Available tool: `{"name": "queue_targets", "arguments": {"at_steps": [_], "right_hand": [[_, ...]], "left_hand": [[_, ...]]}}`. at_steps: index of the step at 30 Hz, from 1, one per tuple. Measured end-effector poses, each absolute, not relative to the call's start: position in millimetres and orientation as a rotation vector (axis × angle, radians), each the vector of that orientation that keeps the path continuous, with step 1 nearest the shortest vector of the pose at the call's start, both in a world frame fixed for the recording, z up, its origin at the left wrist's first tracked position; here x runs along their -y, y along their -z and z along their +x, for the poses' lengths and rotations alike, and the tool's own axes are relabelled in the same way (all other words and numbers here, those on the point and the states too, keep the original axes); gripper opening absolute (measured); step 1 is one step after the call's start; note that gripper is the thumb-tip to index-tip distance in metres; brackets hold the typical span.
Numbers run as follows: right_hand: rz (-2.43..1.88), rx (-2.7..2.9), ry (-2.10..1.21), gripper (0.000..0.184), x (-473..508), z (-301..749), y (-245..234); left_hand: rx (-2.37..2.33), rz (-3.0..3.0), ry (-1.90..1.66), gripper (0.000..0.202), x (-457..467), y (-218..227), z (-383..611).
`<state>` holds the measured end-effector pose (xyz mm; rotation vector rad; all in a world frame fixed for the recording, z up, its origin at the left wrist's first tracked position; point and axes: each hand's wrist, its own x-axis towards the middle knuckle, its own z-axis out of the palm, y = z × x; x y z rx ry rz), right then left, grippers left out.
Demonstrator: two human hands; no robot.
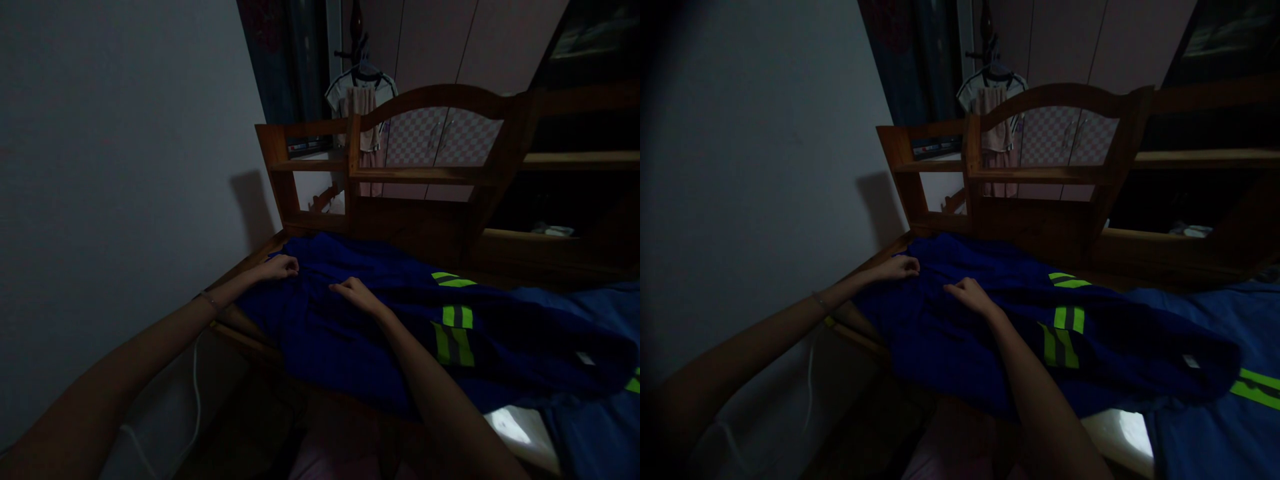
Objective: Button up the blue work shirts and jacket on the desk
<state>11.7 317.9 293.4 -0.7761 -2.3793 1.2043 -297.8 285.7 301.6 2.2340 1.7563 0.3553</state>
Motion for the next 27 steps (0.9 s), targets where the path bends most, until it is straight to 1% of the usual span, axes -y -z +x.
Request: {"name": "queue_targets", "arguments": {"at_steps": [9,21,27], "right_hand": [[-0.783,2.378,-1.201,0.05,-317,12,-294],[-0.774,2.389,-1.179,0.05,-318,11,-293],[-0.781,2.394,-1.176,0.05,-316,13,-295]], "left_hand": [[-1.678,2.471,-0.299,0.015,-280,-308,-285],[-1.646,2.496,-0.344,0.022,-271,-301,-283],[-1.556,2.55,-0.236,0.022,-273,-307,-284]]}}
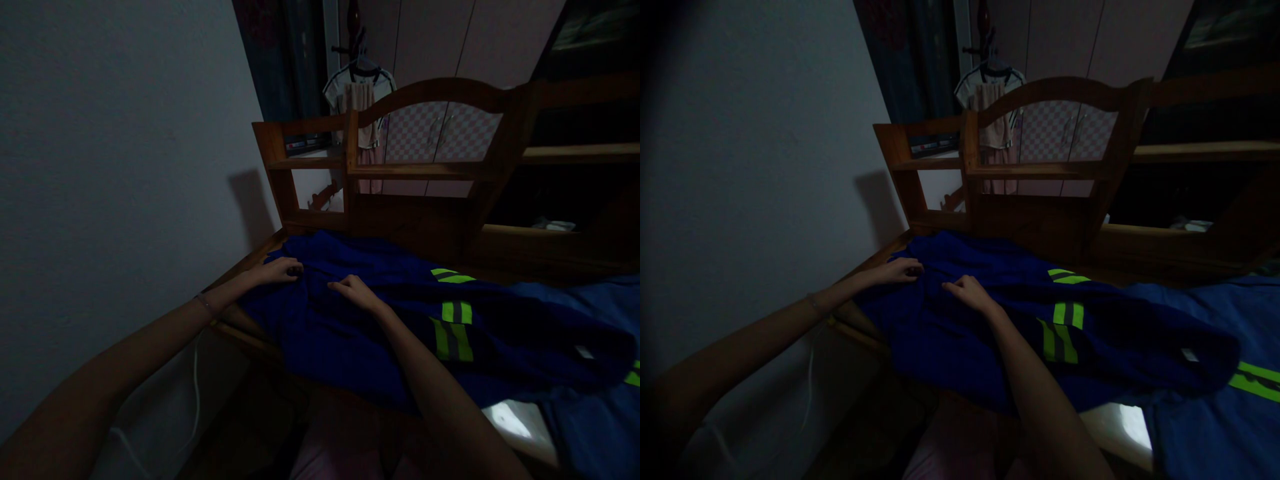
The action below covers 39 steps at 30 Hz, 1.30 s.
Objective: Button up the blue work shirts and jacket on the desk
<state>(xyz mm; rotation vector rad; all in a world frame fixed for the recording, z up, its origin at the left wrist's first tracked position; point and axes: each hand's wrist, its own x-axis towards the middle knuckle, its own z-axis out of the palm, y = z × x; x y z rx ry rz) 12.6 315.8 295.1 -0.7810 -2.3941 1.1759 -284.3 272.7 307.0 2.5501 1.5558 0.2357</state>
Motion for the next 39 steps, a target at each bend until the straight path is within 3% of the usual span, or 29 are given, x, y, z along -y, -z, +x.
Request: {"name": "queue_targets", "arguments": {"at_steps": [22,39], "right_hand": [[-0.752,2.417,-1.088,0.056,-320,11,-289],[-0.776,2.431,-1.088,0.054,-320,10,-290]], "left_hand": [[-1.539,2.739,-0.237,0.023,-260,-308,-279],[-1.797,2.402,-0.493,0.014,-263,-301,-285]]}}
